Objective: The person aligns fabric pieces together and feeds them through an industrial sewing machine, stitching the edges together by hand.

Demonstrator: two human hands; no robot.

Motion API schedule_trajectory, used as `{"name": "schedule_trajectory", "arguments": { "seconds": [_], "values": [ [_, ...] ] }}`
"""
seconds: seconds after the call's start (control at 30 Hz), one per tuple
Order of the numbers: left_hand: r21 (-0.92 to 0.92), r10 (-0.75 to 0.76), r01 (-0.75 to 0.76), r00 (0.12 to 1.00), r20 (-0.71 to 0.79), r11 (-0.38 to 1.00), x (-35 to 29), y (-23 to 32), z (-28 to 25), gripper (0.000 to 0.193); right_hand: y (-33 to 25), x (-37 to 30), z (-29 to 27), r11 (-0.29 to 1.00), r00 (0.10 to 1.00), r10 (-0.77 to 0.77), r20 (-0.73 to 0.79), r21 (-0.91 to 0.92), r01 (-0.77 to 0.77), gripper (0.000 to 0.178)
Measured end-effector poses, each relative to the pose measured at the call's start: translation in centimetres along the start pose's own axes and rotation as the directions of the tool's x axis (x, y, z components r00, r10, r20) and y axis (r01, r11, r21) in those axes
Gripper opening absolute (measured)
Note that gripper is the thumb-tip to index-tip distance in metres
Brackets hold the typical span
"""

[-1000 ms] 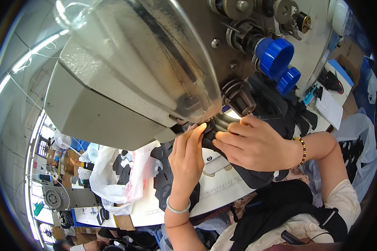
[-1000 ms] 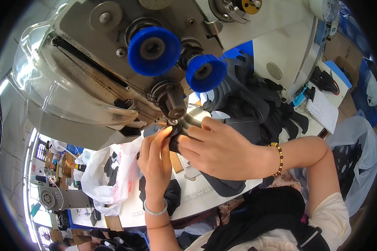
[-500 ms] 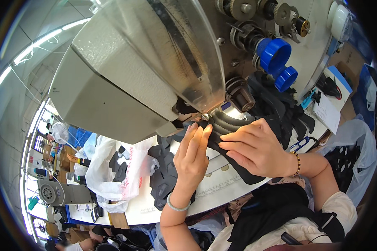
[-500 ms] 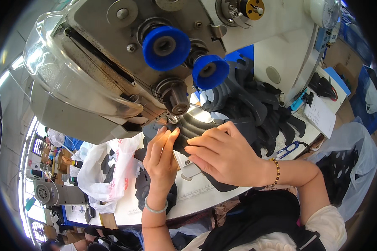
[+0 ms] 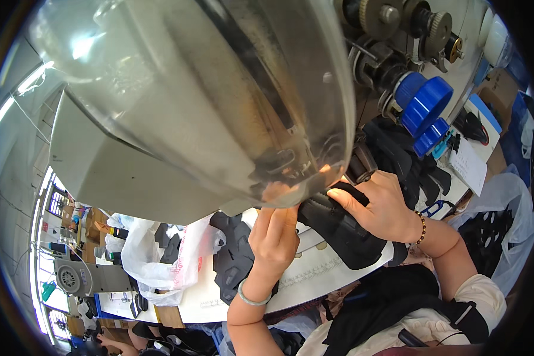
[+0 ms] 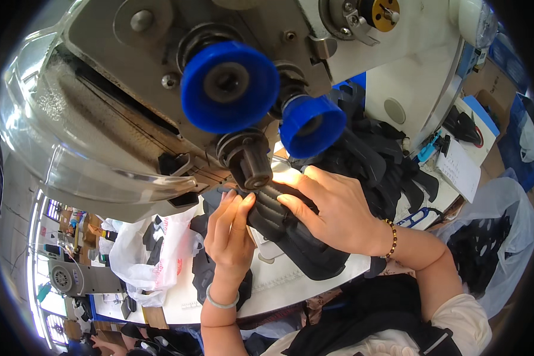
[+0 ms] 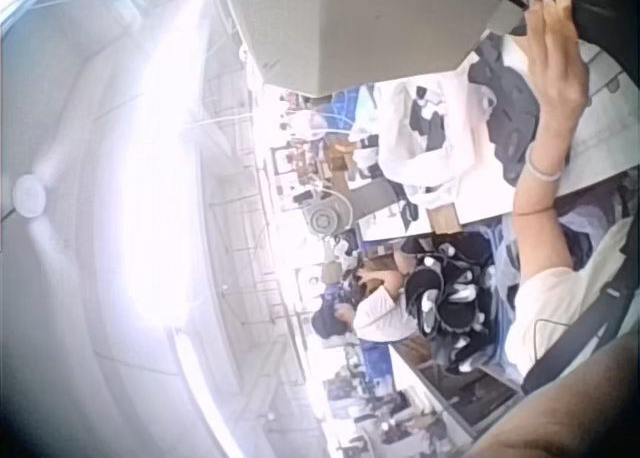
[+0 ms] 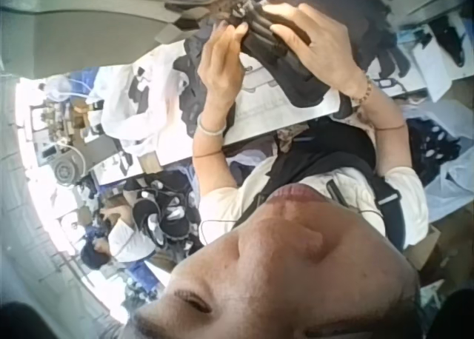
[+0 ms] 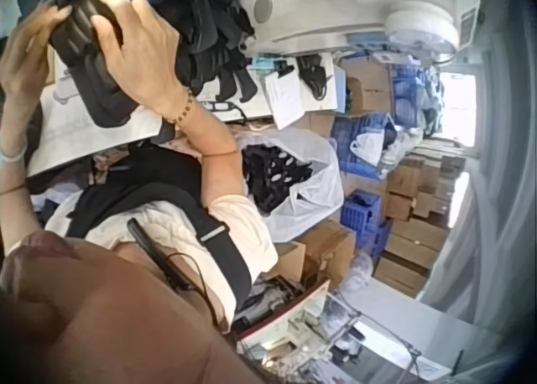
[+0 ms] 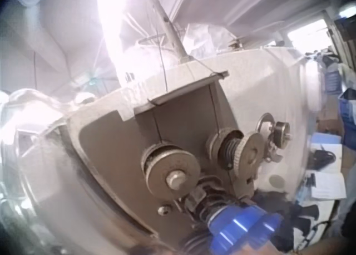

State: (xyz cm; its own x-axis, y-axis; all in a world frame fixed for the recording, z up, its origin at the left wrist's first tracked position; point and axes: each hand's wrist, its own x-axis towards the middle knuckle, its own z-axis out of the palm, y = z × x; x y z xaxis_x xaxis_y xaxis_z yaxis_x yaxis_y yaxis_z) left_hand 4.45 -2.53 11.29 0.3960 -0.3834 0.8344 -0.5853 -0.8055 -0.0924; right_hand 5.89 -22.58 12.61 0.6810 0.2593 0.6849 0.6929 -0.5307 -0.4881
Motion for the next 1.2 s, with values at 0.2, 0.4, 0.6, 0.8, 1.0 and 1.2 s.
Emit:
{"name": "schedule_trajectory", "arguments": {
  "seconds": [0.2,0.4,0.6,0.8,1.0,1.2],
  "values": [
    [-0.026,-0.043,0.044,0.998,0.041,0.999,0.3,-0.1,0.0,0.033,0.6,0.2,0.3,0.983,0.997,0.073,0.026,0.169,-0.076,0.026],
    [-0.035,-0.08,0.084,0.992,0.102,0.996,0.3,0.1,-0.7,0.034,0.8,0.5,0.2,0.971,0.994,0.079,0.08,0.219,-0.095,0.026],
    [-0.059,-0.109,0.118,0.985,0.137,0.991,0.6,0.1,-0.8,0.035,0.9,0.6,0.3,0.969,0.982,0.13,0.134,0.193,-0.155,0.028],
    [-0.026,-0.085,0.089,0.988,0.129,0.996,0.7,0.0,-0.7,0.034,1.5,0.8,0.6,0.937,0.983,0.144,0.11,0.305,-0.172,0.03],
    [-0.061,-0.086,0.092,0.992,0.091,0.994,0.8,-0.2,-0.7,0.034,1.4,1.0,0.4,0.943,0.985,0.125,0.122,0.295,-0.156,0.03],
    [-0.066,-0.133,0.14,0.986,0.097,0.988,0.7,0.3,-0.8,0.035,0.7,1.1,-0.3,0.951,0.979,0.144,0.143,0.255,-0.177,0.029]
  ]
}}
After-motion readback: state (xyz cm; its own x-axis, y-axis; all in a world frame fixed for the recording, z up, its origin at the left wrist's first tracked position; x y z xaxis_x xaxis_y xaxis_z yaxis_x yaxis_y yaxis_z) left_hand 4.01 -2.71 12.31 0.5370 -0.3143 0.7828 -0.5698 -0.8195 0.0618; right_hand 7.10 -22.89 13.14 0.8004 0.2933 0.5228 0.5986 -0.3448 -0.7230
